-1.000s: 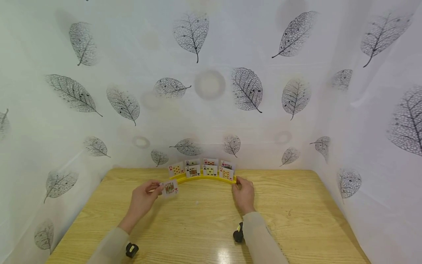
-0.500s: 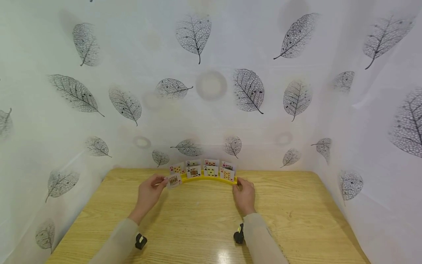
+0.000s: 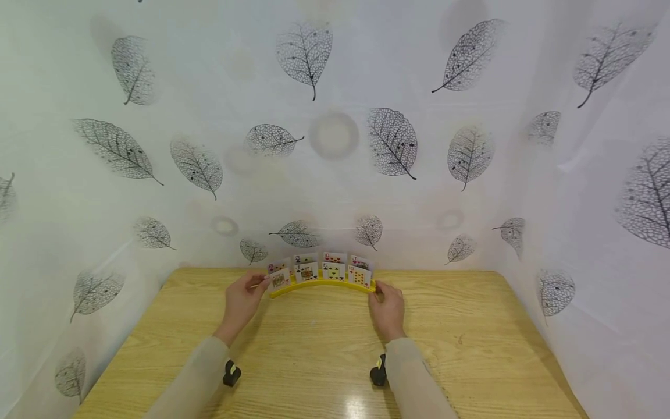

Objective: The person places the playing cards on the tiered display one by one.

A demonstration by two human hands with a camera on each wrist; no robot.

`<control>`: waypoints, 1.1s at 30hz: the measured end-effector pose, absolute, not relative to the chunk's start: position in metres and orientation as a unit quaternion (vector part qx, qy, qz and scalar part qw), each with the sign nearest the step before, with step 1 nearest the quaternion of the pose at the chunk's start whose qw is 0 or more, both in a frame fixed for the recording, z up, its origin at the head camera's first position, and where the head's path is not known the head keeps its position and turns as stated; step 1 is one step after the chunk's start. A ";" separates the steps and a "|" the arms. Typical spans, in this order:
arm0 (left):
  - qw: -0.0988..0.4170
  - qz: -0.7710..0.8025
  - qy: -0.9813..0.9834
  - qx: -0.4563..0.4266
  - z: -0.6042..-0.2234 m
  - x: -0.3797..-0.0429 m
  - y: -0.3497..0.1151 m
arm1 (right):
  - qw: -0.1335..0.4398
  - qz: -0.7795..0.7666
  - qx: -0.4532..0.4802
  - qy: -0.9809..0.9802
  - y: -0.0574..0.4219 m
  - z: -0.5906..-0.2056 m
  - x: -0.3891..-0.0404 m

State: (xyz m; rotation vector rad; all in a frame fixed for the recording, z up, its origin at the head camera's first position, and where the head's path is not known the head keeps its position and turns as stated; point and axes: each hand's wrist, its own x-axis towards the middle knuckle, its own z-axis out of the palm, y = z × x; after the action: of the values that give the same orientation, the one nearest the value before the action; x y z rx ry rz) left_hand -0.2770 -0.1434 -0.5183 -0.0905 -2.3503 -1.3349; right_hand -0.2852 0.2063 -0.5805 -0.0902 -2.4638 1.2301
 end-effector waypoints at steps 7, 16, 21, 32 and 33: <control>0.215 -0.474 -0.853 -0.030 -0.523 -0.282 -0.142 | 0.185 0.439 -0.031 -0.879 0.206 -0.580 -0.285; 0.201 -0.476 -0.856 -0.024 -0.525 -0.284 -0.140 | 0.183 0.439 -0.034 -0.879 0.205 -0.578 -0.284; 0.190 -0.478 -0.857 -0.026 -0.526 -0.285 -0.141 | 0.178 0.442 -0.036 -0.879 0.205 -0.578 -0.284; 0.178 -0.494 -0.851 -0.033 -0.531 -0.289 -0.142 | 0.173 0.436 -0.039 -0.883 0.207 -0.580 -0.284; 0.180 -0.492 -0.851 -0.035 -0.531 -0.289 -0.142 | 0.173 0.434 -0.039 -0.883 0.206 -0.579 -0.284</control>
State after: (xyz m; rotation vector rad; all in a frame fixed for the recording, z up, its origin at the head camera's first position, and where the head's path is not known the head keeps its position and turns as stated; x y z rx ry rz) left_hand -0.2885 -0.1416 -0.5310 -0.0991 -2.4058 -1.3904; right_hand -0.2840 0.2065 -0.5794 -0.1092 -2.5047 1.2314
